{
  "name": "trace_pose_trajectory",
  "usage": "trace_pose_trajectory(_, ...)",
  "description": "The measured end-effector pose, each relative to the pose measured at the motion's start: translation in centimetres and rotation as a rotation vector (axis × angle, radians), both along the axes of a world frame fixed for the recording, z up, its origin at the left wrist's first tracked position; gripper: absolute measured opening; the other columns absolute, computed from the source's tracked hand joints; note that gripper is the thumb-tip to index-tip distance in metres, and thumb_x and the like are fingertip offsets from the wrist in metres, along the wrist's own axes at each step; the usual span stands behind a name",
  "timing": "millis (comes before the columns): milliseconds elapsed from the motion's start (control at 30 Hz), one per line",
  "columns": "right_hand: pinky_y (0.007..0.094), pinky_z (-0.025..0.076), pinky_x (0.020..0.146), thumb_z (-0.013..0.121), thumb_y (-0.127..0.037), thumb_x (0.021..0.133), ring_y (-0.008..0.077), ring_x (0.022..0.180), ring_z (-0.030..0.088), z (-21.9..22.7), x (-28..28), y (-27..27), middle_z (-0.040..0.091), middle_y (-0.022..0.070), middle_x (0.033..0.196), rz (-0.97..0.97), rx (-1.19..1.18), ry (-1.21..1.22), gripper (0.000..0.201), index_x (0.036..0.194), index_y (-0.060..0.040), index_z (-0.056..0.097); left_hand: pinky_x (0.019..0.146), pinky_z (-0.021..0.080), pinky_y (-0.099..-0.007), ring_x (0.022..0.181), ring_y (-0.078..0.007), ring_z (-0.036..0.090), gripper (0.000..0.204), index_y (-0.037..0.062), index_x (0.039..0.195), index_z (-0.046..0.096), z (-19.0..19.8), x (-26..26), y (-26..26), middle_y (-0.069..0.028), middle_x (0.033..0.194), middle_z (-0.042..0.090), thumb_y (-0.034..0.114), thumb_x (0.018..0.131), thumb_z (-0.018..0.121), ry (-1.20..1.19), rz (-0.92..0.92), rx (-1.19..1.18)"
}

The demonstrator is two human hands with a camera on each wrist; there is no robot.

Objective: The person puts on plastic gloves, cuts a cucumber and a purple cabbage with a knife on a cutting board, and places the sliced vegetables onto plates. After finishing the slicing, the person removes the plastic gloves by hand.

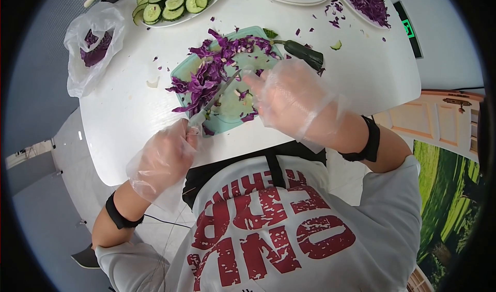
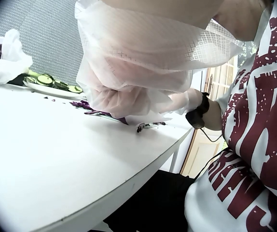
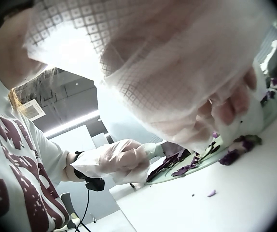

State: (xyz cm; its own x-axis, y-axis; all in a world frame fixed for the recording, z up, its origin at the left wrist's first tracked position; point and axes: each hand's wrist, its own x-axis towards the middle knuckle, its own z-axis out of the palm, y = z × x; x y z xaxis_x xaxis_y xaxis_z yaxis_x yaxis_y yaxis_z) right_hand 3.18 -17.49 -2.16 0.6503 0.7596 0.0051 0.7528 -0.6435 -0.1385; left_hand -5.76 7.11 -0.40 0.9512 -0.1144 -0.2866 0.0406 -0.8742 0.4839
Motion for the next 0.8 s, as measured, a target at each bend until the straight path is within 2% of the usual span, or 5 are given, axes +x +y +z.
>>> trace_pose_trajectory(267, 0.0432, 0.046, 0.068, 0.059, -0.019, 0.081, 0.0285, 0.072, 0.061, 0.9, 0.0, 0.4, 0.063, 0.0107, 0.075, 0.009, -0.041, 0.039, 0.042, 0.119, 0.0, 0.06, 0.062, 0.044, -0.0489, 0.071, -0.0469, 0.056, 0.014, -0.0014, 0.085, 0.053, 0.1, 0.2, -0.5, -0.0271, 0.075, 0.057, 0.01, 0.093, 0.054, -0.014, -0.019, 0.035)
trace_pose_trajectory(333, 0.0433, 0.046, 0.069, 0.059, -0.019, 0.081, 0.0286, 0.073, 0.06, 0.5, -0.1, 0.4, 0.063, 0.0109, 0.075, 0.011, -0.027, 0.026, 0.042, 0.119, 0.0003, 0.06, 0.063, 0.044, -0.0498, 0.071, -0.0473, 0.057, 0.015, -0.0011, 0.085, 0.053, 0.4, 0.3, -0.8, -0.0271, 0.074, 0.058, 0.011, 0.093, 0.054, 0.022, 0.006, 0.099)
trace_pose_trajectory(800, 0.044, 0.046, 0.069, 0.061, -0.018, 0.079, 0.0314, 0.072, 0.061, 0.5, 0.0, 0.1, 0.063, 0.0122, 0.074, 0.001, 0.015, 0.04, 0.041, 0.115, 0.0009, 0.059, 0.063, 0.044, -0.0493, 0.07, -0.0472, 0.056, 0.019, -0.0011, 0.085, 0.055, 0.9, 0.0, -1.2, -0.0274, 0.074, 0.058, 0.015, 0.095, 0.053, 0.009, 0.078, 0.101)
